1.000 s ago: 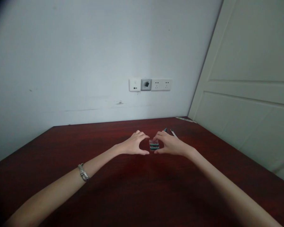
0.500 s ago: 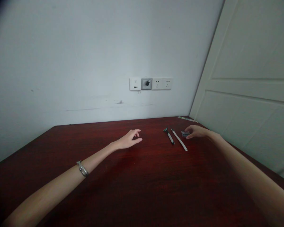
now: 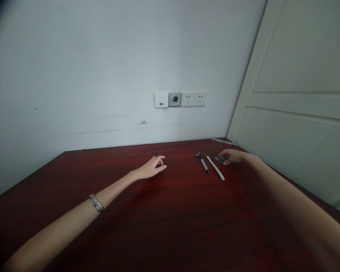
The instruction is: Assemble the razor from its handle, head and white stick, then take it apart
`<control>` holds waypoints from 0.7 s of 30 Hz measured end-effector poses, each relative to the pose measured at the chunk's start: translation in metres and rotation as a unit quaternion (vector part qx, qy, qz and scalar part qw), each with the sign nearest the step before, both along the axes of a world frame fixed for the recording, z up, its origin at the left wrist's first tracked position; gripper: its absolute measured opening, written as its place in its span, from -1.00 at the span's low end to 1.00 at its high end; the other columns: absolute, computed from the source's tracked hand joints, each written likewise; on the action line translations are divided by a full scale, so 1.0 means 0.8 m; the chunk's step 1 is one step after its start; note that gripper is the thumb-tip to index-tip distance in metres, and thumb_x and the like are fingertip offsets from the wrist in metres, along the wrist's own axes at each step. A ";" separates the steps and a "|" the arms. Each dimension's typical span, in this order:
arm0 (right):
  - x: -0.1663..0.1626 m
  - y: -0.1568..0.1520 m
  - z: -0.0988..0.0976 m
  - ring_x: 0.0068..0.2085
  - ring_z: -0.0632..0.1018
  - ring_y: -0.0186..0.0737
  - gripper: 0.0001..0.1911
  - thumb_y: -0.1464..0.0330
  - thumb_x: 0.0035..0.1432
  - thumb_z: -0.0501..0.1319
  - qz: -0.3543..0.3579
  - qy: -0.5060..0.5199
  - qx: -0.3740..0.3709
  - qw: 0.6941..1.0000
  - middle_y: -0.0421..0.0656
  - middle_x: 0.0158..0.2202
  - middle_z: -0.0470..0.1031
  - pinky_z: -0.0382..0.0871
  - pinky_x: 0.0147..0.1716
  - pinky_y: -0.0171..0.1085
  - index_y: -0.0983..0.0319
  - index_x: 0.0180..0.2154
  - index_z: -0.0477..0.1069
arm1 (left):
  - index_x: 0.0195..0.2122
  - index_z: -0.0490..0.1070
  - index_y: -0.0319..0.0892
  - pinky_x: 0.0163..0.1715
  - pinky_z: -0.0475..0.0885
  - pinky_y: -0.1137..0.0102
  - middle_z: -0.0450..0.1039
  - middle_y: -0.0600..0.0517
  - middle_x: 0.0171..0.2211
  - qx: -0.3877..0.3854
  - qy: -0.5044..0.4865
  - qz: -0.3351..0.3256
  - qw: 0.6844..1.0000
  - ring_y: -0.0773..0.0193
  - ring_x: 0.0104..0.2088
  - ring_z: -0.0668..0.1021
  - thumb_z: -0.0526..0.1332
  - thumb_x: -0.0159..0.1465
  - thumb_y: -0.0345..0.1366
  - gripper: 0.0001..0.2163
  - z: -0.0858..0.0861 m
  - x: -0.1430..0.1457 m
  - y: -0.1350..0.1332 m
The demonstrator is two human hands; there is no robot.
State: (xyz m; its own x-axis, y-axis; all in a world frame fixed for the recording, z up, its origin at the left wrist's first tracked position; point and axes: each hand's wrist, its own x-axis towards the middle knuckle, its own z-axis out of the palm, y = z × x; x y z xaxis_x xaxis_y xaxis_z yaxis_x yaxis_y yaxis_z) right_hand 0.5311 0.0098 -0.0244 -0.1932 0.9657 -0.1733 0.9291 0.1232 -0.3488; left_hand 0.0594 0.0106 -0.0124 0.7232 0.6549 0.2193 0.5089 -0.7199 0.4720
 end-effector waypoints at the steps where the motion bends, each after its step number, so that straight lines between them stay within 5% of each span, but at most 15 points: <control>1: 0.000 0.000 0.000 -0.04 0.46 0.06 -0.32 0.11 -0.32 0.29 0.001 -0.002 -0.001 1.000 -0.02 -0.05 0.47 0.29 -0.01 -0.15 0.23 -0.07 0.47 | 0.11 0.15 -0.29 -0.11 0.27 0.26 0.38 -0.11 -0.19 0.001 0.001 0.001 1.000 0.16 -0.14 0.39 0.00 0.25 -0.01 -0.48 0.000 0.000 0.001; 15: -0.018 -0.007 0.009 -0.03 0.46 0.09 -0.29 0.19 -0.37 0.30 -0.024 -0.002 -0.008 1.000 -0.03 -0.04 0.47 0.32 -0.04 -0.14 0.21 -0.05 0.46 | 0.10 0.18 -0.27 -0.15 0.30 0.30 0.41 -0.09 -0.21 -0.005 0.021 -0.006 1.000 0.17 -0.17 0.42 -0.01 0.27 -0.02 -0.51 0.003 -0.007 -0.001; 21: -0.027 -0.011 0.014 -0.15 0.51 0.12 -0.37 0.15 -0.39 0.33 -0.021 0.008 0.002 1.000 -0.02 -0.18 0.54 0.39 -0.17 -0.12 0.20 -0.15 0.52 | 0.09 0.19 -0.26 -0.15 0.30 0.29 0.42 -0.09 -0.22 -0.003 0.029 0.015 0.999 0.17 -0.17 0.43 -0.01 0.26 -0.02 -0.51 0.003 -0.018 0.001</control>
State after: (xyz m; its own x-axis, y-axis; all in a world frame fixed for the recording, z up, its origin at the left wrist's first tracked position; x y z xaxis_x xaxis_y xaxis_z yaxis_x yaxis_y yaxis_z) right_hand 0.5096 0.0006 -0.0131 -0.1561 0.9737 -0.1658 0.9274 0.0867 -0.3639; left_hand 0.0448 0.0114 -0.0103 0.7151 0.6768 0.1746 0.5560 -0.7021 0.4449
